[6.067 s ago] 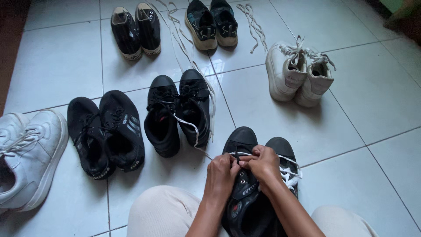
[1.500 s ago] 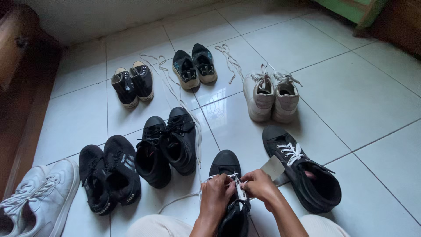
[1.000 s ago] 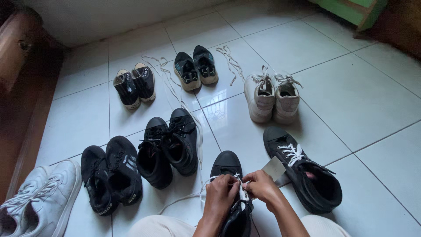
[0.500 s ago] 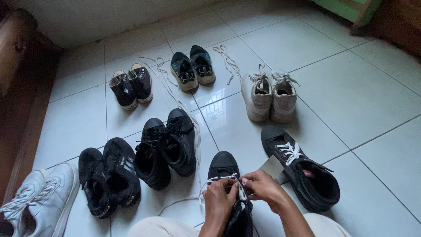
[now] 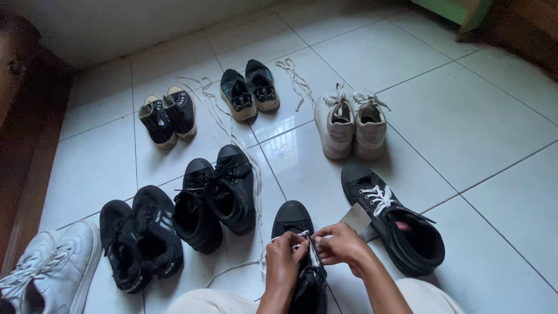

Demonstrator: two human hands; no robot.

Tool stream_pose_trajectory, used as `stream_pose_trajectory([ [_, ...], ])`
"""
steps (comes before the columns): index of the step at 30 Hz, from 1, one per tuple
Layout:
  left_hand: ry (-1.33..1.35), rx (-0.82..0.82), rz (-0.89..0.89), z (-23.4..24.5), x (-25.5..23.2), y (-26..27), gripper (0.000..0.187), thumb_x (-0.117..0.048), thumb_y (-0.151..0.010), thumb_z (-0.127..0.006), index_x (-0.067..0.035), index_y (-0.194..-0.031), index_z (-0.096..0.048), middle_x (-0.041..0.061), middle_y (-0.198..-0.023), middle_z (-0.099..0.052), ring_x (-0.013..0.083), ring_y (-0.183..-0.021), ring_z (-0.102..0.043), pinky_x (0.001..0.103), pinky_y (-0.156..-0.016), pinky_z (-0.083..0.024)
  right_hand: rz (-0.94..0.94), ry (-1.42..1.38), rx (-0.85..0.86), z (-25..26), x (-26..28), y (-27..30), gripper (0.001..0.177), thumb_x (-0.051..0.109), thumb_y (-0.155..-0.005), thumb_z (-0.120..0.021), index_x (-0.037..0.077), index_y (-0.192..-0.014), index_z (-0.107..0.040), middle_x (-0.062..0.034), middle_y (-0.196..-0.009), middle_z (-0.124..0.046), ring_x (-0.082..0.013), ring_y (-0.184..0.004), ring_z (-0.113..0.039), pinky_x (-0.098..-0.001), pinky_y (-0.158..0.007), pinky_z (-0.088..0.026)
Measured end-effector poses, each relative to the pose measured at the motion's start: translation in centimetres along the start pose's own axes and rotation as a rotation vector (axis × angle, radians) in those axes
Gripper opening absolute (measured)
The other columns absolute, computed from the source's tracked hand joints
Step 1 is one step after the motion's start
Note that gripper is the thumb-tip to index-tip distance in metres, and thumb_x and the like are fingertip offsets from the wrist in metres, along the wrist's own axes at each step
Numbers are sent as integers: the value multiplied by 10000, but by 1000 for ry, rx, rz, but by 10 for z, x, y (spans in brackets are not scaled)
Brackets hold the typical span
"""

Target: The person sits on a tiled floor and laces a pair of black sneakers with white laces, threading the laces through the eyelets and tying them. Several other pairs of shoes are arranged nearby on the floor.

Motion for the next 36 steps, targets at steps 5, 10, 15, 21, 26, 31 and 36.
stream_pose_trajectory([
  [5,25,-26,-65,0,-6,2,153,-172,-843,-764,-24,-879,-758,127,-823,-790,243,-747,-783,362,-694,-595,45,131,-167,4,-1,-9,180,84,-879,-764,-16,-1022,-802,-103,-740,-767,-143,-589,-721,-289,-526,-636],
  [10,-103,-80,-81,3,6,4,171,-249,-813,-795,-96,-888,-802,77,-846,-802,247,-865,-729,419,-800,-539,374,604,-203,-9,13,-8,214,203,-921,-687,5,-985,-739,-156,-868,-742,-281,-802,-719,-403,-724,-581],
  [15,-359,-269,-5,22,25,6,725,-458,-552,-996,-109,-1082,-646,65,-982,-596,264,-991,-605,430,-774,-516,313,537,-371,13,22,0,240,232,-980,-532,53,-1034,-681,-168,-1066,-718,-311,-1044,-689,-428,-940,-519],
  [21,-104,8,306,42,40,15,524,-422,-651,-919,-28,-894,-674,86,-703,-699,228,-696,-726,349,-710,-591,421,-770,-146,120,40,72,201,218,-1029,-534,69,-895,-514,-105,-859,-576,-256,-868,-586,-422,-837,-545],
  [26,-118,27,387,59,31,25,406,-439,-694,-877,-48,-768,-792,103,-737,-789,209,-695,-786,315,-723,-606,526,-269,-598,205,60,172,279,308,-1157,-490,68,-1020,-529,-36,-772,-399,-170,-657,-398,-366,-615,-414],
  [31,21,-8,130,51,33,21,313,-331,-801,-796,-44,-920,-835,119,-815,-805,190,-738,-794,304,-731,-613,743,-178,-527,168,92,202,137,185,-1039,-595,68,-1107,-616,-51,-862,-562,-147,-740,-530,-324,-675,-468],
  [36,248,96,200,39,88,10,277,-213,-884,-721,3,-1041,-796,99,-870,-821,137,-768,-780,281,-740,-605,331,188,-214,34,94,126,266,245,-926,-662,50,-1085,-746,-121,-1010,-842,-173,-898,-780,-353,-734,-610],
])
Point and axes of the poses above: each hand's wrist, its own y-axis away from the middle knuckle, its own z-axis out of the back of the hand, x = y × z, the point moved 6 cm from there along -y, towards the middle knuckle
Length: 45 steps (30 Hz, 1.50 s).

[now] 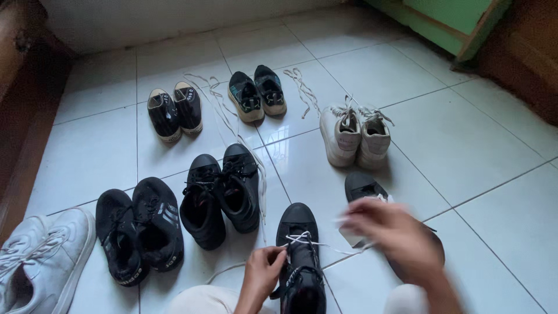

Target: The person sits on a tiled floor and laces a pair of black sneakers with white laces, threading the laces through the eyelets and tying them. Several other pairs of shoes are arranged nearby on the floor.

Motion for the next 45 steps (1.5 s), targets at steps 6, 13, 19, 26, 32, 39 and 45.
stream_pose_trajectory([
  [6,564,171,117,-16,50,-17,350,-114,-932,-684,145,-1166,-716,109,-931,-772,121,-816,-710,235,-762,-575,264,241,126,-125,-20,-46,233,83,-778,-796,10,-999,-783,-101,-877,-830,-174,-824,-808,-317,-769,-627],
  [13,572,163,199,-18,48,-12,360,-117,-922,-682,133,-1181,-703,116,-953,-774,116,-832,-714,227,-778,-574,339,500,110,-133,-31,-50,175,90,-774,-772,22,-932,-801,-162,-862,-789,-255,-797,-793,-336,-781,-611],
  [19,529,157,197,-13,34,-5,353,-130,-926,-675,112,-1176,-731,112,-959,-778,103,-830,-696,223,-769,-550,271,524,164,-138,-29,-48,199,130,-780,-783,22,-945,-802,-167,-845,-787,-244,-790,-796,-335,-779,-617],
  [26,547,147,178,-16,41,-6,341,-127,-921,-669,112,-1154,-737,107,-976,-788,96,-856,-713,213,-797,-564,319,530,133,-142,-36,-52,222,154,-736,-799,-1,-894,-796,-174,-836,-782,-251,-782,-795,-337,-758,-622],
  [32,545,157,141,-16,43,-11,340,-127,-926,-696,114,-1158,-754,131,-978,-782,110,-831,-689,233,-773,-545,299,546,147,-148,-39,-55,238,179,-711,-802,-8,-857,-795,-191,-806,-772,-266,-758,-795,-343,-734,-624],
  [39,704,194,301,-10,39,1,395,-166,-901,-731,103,-1190,-734,145,-1015,-784,137,-891,-734,254,-852,-585,288,549,152,-149,-37,-56,248,223,-742,-794,-4,-842,-797,-181,-795,-774,-251,-762,-796,-344,-745,-619],
  [45,720,206,329,-10,41,-1,393,-117,-853,-763,81,-1192,-732,153,-1061,-798,161,-935,-755,267,-877,-597,268,476,151,-145,-37,-51,230,200,-751,-786,22,-895,-806,-142,-823,-800,-208,-778,-806,-323,-749,-628],
])
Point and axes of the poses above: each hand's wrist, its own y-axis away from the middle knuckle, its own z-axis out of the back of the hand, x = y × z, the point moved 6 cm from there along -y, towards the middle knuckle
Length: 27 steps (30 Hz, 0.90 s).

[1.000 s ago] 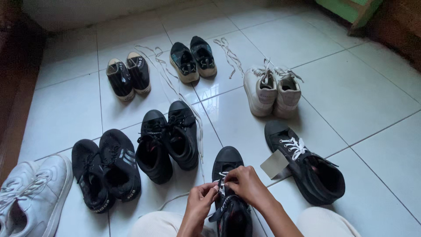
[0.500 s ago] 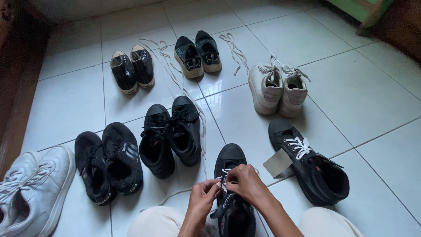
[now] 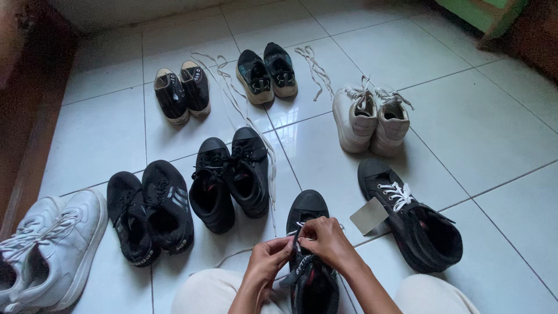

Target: The person sits on a tiled floor and laces a pair of black sneakers with white laces, threading the laces through the eyelets and tying them. Several other pairs of shoes are arranged nearby on the floor.

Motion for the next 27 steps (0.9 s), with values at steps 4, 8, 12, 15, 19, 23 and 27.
stream_pose_trajectory([
  [4,-115,-52,-74,-2,-4,1,355,-117,-842,-800,63,-1146,-766,147,-1028,-813,163,-924,-760,262,-857,-599,-107,-96,-15,5,-7,4,204,169,-735,-808,76,-916,-832,-96,-824,-820,-174,-780,-809,-306,-756,-628],
  [8,-252,-108,-191,-9,-12,6,313,-122,-835,-809,56,-1093,-803,129,-970,-835,158,-869,-767,271,-810,-591,-80,-123,-27,8,-10,2,200,131,-715,-832,70,-906,-834,-89,-826,-829,-156,-810,-805,-288,-790,-612],
  [12,-223,-23,-202,-16,-16,14,317,-86,-807,-821,27,-1101,-794,118,-981,-828,137,-868,-759,265,-810,-589,-157,-195,-23,8,-20,3,349,112,-715,-839,31,-983,-630,-100,-823,-837,-142,-808,-801,-283,-771,-598],
  [15,-299,-81,-218,-18,-20,16,333,-57,-757,-860,25,-1072,-790,114,-951,-830,134,-843,-770,261,-795,-610,-84,-248,7,8,-19,3,429,89,-732,-813,58,-1001,-480,-100,-824,-832,-121,-805,-792,-272,-742,-585],
  [19,-422,-194,-300,-21,-27,21,306,-69,-724,-894,44,-995,-808,111,-867,-831,139,-770,-783,259,-740,-626,-158,-464,81,5,-25,10,337,76,-789,-765,65,-1002,-504,-106,-830,-833,-112,-792,-732,-272,-721,-557],
  [23,-430,-236,-345,-21,-37,36,219,-140,-809,-813,-12,-984,-844,93,-836,-848,124,-752,-770,253,-713,-603,-272,-485,81,8,-21,10,311,103,-825,-725,61,-1041,-505,-125,-837,-833,-116,-785,-694,-274,-711,-497],
  [27,-573,-295,-424,-30,-51,50,197,-175,-839,-773,-31,-959,-832,93,-829,-842,126,-763,-805,251,-719,-610,-317,-408,65,10,-8,13,372,101,-788,-777,69,-1044,-510,-143,-833,-829,-124,-780,-722,-269,-734,-536],
])
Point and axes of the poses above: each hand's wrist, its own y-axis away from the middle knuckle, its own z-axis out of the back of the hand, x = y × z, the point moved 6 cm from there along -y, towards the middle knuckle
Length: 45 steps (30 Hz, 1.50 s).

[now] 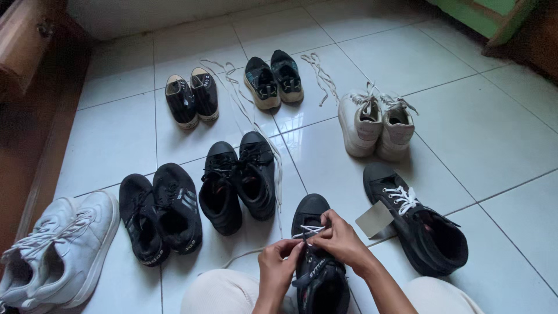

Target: The person sits on a tiled floor and laces a pair of black sneakers with white laces, threading the laces through the eyelets and tying them. Several other pairs of shoes are arranged nearby on the floor.

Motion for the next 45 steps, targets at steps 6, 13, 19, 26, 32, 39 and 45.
stream_pose_trajectory([
  [6,-271,-36,-127,-8,-13,5,172,-170,-851,-756,-13,-914,-790,132,-832,-797,183,-760,-791,286,-726,-607,65,17,45,-2,2,6,365,78,-770,-759,90,-1032,-505,-105,-890,-845,-117,-827,-740,-276,-763,-562],
  [13,59,-75,-88,4,5,-6,193,-176,-945,-644,-16,-969,-750,92,-854,-749,157,-768,-677,321,-723,-547,345,-32,-196,12,4,4,234,74,-790,-716,47,-962,-560,-82,-1103,-835,-145,-1054,-762,-301,-915,-549],
  [19,767,107,296,55,93,-10,221,-206,-1006,-607,-12,-1049,-705,99,-872,-715,189,-827,-684,341,-812,-542,9,275,-72,18,-26,0,623,101,-654,-852,148,-1200,-557,-91,-1252,-648,-253,-1164,-640,-364,-1028,-499],
  [26,154,745,-122,89,201,0,262,-250,-1082,-638,6,-1101,-691,121,-979,-745,215,-993,-738,328,-949,-519,-136,259,-130,25,-43,-10,566,102,-703,-790,149,-1233,-597,-101,-1310,-664,-263,-1182,-688,-370,-995,-568],
  [32,-638,177,-306,70,107,-19,287,-183,-901,-678,-31,-1144,-664,151,-1099,-678,325,-1057,-641,428,-943,-498,-45,356,-137,27,-50,-20,531,143,-699,-804,155,-1198,-623,-99,-1268,-682,-263,-1168,-674,-365,-993,-551],
  [39,-1097,158,-143,-11,28,-30,412,-293,-944,-631,-26,-1251,-570,148,-1347,-503,372,-1253,-477,618,-975,-417,231,411,-208,22,-74,-45,549,204,-631,-830,122,-1131,-618,-158,-1121,-726,-321,-1106,-690,-395,-966,-547],
  [45,-685,152,4,9,72,-64,423,-450,-886,-684,-101,-1126,-694,127,-1251,-585,298,-1175,-598,475,-949,-517,175,431,-164,24,-82,-56,563,204,-650,-824,113,-1160,-604,-175,-1168,-701,-330,-1155,-672,-392,-997,-536],
])
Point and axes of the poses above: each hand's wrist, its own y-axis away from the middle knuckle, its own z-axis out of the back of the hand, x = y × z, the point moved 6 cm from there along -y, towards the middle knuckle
